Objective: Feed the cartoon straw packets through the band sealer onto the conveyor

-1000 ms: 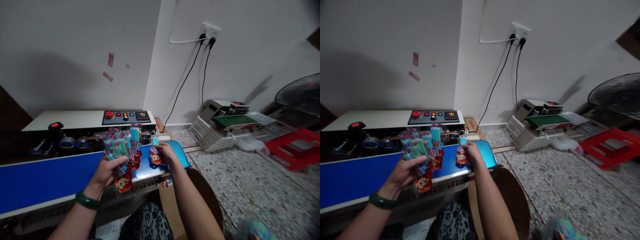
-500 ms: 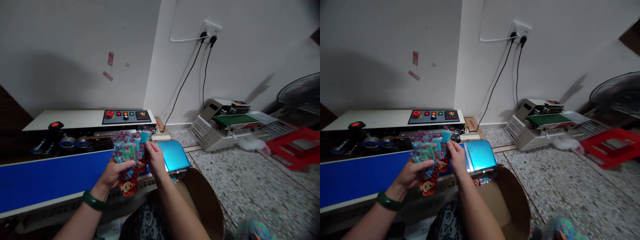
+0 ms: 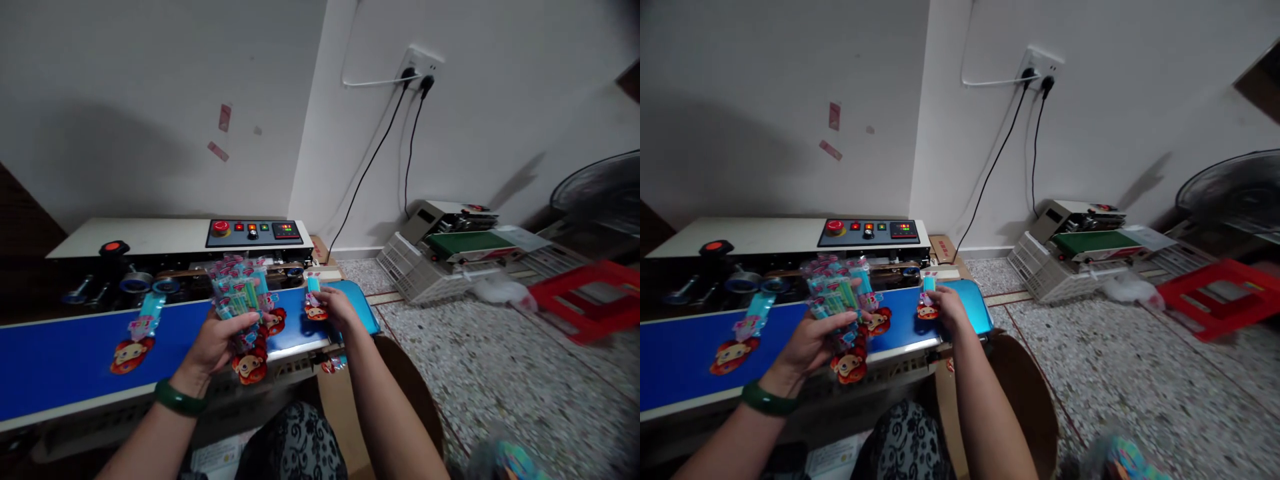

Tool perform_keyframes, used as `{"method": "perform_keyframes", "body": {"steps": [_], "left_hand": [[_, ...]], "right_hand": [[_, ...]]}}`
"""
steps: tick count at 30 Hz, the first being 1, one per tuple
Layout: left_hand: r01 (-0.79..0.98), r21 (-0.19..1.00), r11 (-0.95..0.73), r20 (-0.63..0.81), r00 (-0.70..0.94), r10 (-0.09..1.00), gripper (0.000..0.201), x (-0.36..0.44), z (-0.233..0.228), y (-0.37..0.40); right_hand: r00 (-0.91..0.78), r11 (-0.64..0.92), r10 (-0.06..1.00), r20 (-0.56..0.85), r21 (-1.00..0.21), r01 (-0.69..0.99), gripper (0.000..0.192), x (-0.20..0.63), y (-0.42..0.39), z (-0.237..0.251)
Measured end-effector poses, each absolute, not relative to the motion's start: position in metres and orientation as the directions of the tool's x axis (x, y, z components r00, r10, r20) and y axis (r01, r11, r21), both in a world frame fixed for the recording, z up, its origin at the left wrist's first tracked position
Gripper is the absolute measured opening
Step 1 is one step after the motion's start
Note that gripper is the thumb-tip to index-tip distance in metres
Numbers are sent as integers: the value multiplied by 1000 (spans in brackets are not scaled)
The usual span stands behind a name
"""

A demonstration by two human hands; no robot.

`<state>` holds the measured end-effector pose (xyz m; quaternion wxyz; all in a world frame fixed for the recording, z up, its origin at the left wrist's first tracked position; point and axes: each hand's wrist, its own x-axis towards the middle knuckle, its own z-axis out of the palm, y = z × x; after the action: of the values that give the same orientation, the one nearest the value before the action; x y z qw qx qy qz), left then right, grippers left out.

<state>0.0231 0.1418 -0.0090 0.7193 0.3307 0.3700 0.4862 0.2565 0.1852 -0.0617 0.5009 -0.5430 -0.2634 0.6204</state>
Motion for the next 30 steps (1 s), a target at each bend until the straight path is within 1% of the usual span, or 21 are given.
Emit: {"method": "perform_keyframes", "body": {"steps": [2, 4, 7, 8, 9, 11, 12, 13, 15, 18, 21, 23, 26, 30], "left_hand": [[-453, 835, 312, -207, 267, 941, 25, 24, -9, 142], [-450, 836, 314, -205, 276, 939, 25, 25, -9, 142], [-452, 834, 316, -198, 290, 936, 28, 28, -9, 142], [-455, 831, 322, -197, 301, 933, 29, 28, -9, 142], [-457, 825, 332, -198, 317, 927, 29, 29, -10, 142], [-457, 816, 354, -193, 361, 912, 30, 30, -11, 141], [-455, 814, 361, -186, 385, 904, 31, 31, -13, 140], [-454, 814, 362, -176, 402, 899, 32, 32, -14, 140], [-455, 814, 362, -162, 421, 892, 35, 32, -16, 139], [-441, 819, 368, -172, 424, 889, 36, 29, -15, 139], [-446, 840, 309, -161, 339, 927, 36, 26, -12, 142], [-446, 847, 290, -175, 281, 944, 30, 25, -12, 144], [-402, 855, 327, -241, 250, 938, 21, 25, -14, 145], [-391, 864, 317, -250, 214, 944, 21, 28, -18, 145]], "right_hand": [[59, -392, 907, -418, -885, -251, 15, 254, 196, -62], [63, -385, 914, -402, -904, -185, 16, 248, 203, -61], [151, -285, 938, -310, -943, -170, 20, 235, 198, -54], [132, -233, 957, -258, -956, -180, 24, 229, 193, -52], [77, -182, 977, -200, -964, -191, 28, 223, 186, -49], [-87, -110, 992, -92, -968, -227, 33, 209, 171, -44], [-156, -101, 986, -63, -964, -247, 34, 202, 164, -43], [-191, -107, 980, -57, -959, -264, 34, 197, 159, -43], [-165, -124, 984, -75, -942, -311, 31, 190, 153, -44], [-8, -105, 994, -111, -912, -396, 25, 194, 152, -51], [172, -67, 972, -158, -894, -443, 27, 214, 155, -59], [253, -91, 943, -219, -896, -435, 27, 229, 157, -65], [270, -189, 913, -305, -904, -384, 20, 243, 164, -71], [188, -310, 912, -364, -914, -263, 11, 243, 183, -75]]}}
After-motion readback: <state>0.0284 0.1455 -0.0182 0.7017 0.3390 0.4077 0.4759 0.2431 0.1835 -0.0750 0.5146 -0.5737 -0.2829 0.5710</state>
